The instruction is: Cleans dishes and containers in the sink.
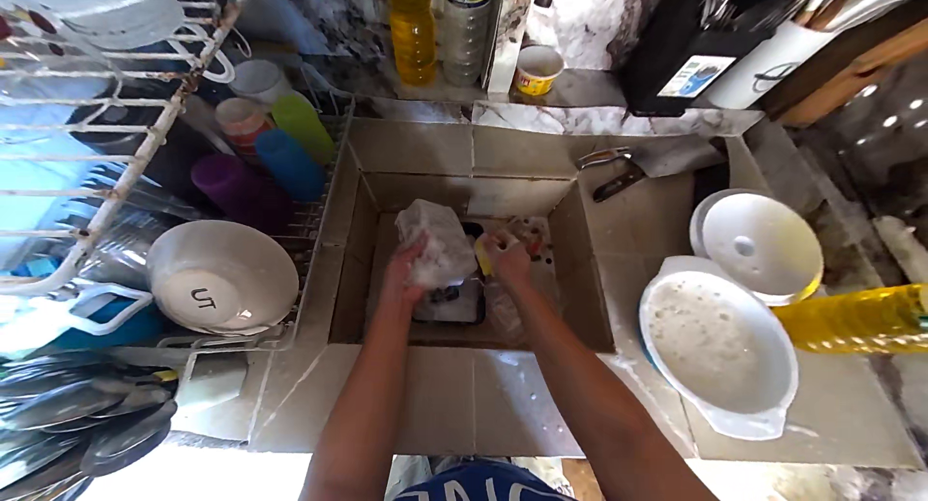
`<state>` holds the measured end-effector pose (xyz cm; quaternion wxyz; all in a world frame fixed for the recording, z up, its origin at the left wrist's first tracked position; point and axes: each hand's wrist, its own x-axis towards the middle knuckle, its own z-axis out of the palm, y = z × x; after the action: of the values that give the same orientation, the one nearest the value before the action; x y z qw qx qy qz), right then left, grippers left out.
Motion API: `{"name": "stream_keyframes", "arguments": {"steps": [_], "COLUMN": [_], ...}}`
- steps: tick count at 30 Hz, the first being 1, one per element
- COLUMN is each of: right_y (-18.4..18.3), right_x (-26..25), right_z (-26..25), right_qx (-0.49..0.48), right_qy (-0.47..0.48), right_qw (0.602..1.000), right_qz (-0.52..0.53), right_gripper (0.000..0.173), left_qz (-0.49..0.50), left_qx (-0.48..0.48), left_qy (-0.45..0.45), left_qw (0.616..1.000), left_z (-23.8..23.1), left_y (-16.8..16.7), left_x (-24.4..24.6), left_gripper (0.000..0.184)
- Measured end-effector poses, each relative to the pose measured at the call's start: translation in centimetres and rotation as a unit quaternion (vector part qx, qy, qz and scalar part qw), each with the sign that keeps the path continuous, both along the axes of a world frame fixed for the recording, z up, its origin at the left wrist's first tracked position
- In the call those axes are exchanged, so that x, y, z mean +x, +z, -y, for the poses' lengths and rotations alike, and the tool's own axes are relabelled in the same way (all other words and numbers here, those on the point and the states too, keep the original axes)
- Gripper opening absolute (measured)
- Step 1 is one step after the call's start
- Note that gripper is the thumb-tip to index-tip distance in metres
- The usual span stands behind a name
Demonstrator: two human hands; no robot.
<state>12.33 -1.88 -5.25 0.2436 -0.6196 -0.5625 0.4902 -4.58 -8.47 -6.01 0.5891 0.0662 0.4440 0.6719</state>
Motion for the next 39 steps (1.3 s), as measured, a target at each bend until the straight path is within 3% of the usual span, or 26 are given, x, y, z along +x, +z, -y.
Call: {"name": "stream_keyframes", "arguments": {"steps": [2,4,6,7,9,12,14,16,18,19,21,22,24,26,27,31,32,35,37,39], "right_y": [1.3,0.8,0.6,0.9,2.1,3.7,4.7,5.8,5.8,5.0,3.4,2.7,2.3,3.2,3.9,7.2,7.3,4.1,3.8,3.7], "right_x": [-1.1,-3.0,-4.2,-4.1,-3.3,-1.2,-1.4,-3.2,-5.2,-5.8,-5.4,-4.7,-2.9,-1.9,-1.6,-3.7,-4.9,-5.1,-1.8,0.5], "right_z": [2.8,5.2,4.5,2.9,-0.8,-4.2,-4.2,-2.3,1.1,2.7,4.3,3.9,1.6,-0.9,-1.7,0.3,2.2,5.0,2.9,0.0], "right_qx": [0.133,0.287,0.349,0.346,0.257,0.080,0.099,0.132,0.221,0.289,0.381,0.385,0.269,0.125,0.108,0.191,0.225,0.400,0.288,0.179], "right_qy": [0.025,0.143,0.254,0.272,0.266,0.256,0.233,0.179,0.144,0.148,0.186,0.187,0.119,0.050,0.047,0.161,0.168,0.182,0.161,0.068], "right_qw": [0.991,0.947,0.901,0.894,0.924,0.962,0.965,0.975,0.961,0.941,0.903,0.903,0.953,0.974,0.977,0.967,0.956,0.894,0.942,0.979], "right_qz": [0.004,-0.017,0.048,0.089,0.100,-0.059,-0.065,0.021,0.083,0.094,0.070,0.037,-0.072,-0.181,-0.179,0.056,0.089,0.091,0.058,-0.070], "right_gripper": [0.038,0.025,0.027,0.030,0.034,0.036,0.037,0.044,0.040,0.033,0.038,0.038,0.029,0.027,0.027,0.037,0.037,0.029,0.036,0.028], "left_qz": [-0.138,-0.256,-0.368,-0.432,-0.518,-0.561,-0.599,-0.615,-0.591,-0.560,-0.454,-0.392,-0.325,-0.321,-0.349,-0.568,-0.562,-0.438,-0.368,-0.335], "left_qx": [-0.066,-0.087,-0.101,-0.122,-0.130,-0.088,-0.105,-0.143,-0.141,-0.125,-0.092,-0.079,-0.054,-0.014,-0.007,-0.124,-0.134,-0.084,-0.064,-0.014], "left_qy": [0.001,-0.029,-0.105,-0.145,-0.209,-0.191,-0.168,-0.162,-0.089,-0.037,0.047,0.054,0.060,0.067,0.051,-0.126,-0.118,0.026,0.040,0.060], "left_qw": [0.988,0.962,0.918,0.882,0.819,0.800,0.776,0.758,0.789,0.818,0.885,0.915,0.942,0.945,0.936,0.803,0.808,0.895,0.927,0.940], "left_z": [-0.5,-0.1,0.8,0.9,1.1,2.1,2.0,1.2,0.0,-0.4,-1.0,-0.9,-0.3,0.2,0.4,0.5,0.5,0.6,1.3,1.6], "left_y": [0.8,1.5,2.6,3.2,3.7,3.4,4.0,4.6,4.2,4.0,3.7,3.7,3.3,2.5,2.3,4.6,5.0,4.4,4.2,3.2], "left_x": [0.9,2.1,3.1,3.4,3.0,2.1,2.4,3.0,2.9,2.7,2.3,2.2,2.5,3.1,3.3,3.1,3.2,2.3,1.4,1.3], "left_gripper": [0.029,0.027,0.028,0.030,0.037,0.039,0.043,0.054,0.060,0.058,0.051,0.048,0.042,0.041,0.040,0.043,0.039,0.036,0.042,0.040]}}
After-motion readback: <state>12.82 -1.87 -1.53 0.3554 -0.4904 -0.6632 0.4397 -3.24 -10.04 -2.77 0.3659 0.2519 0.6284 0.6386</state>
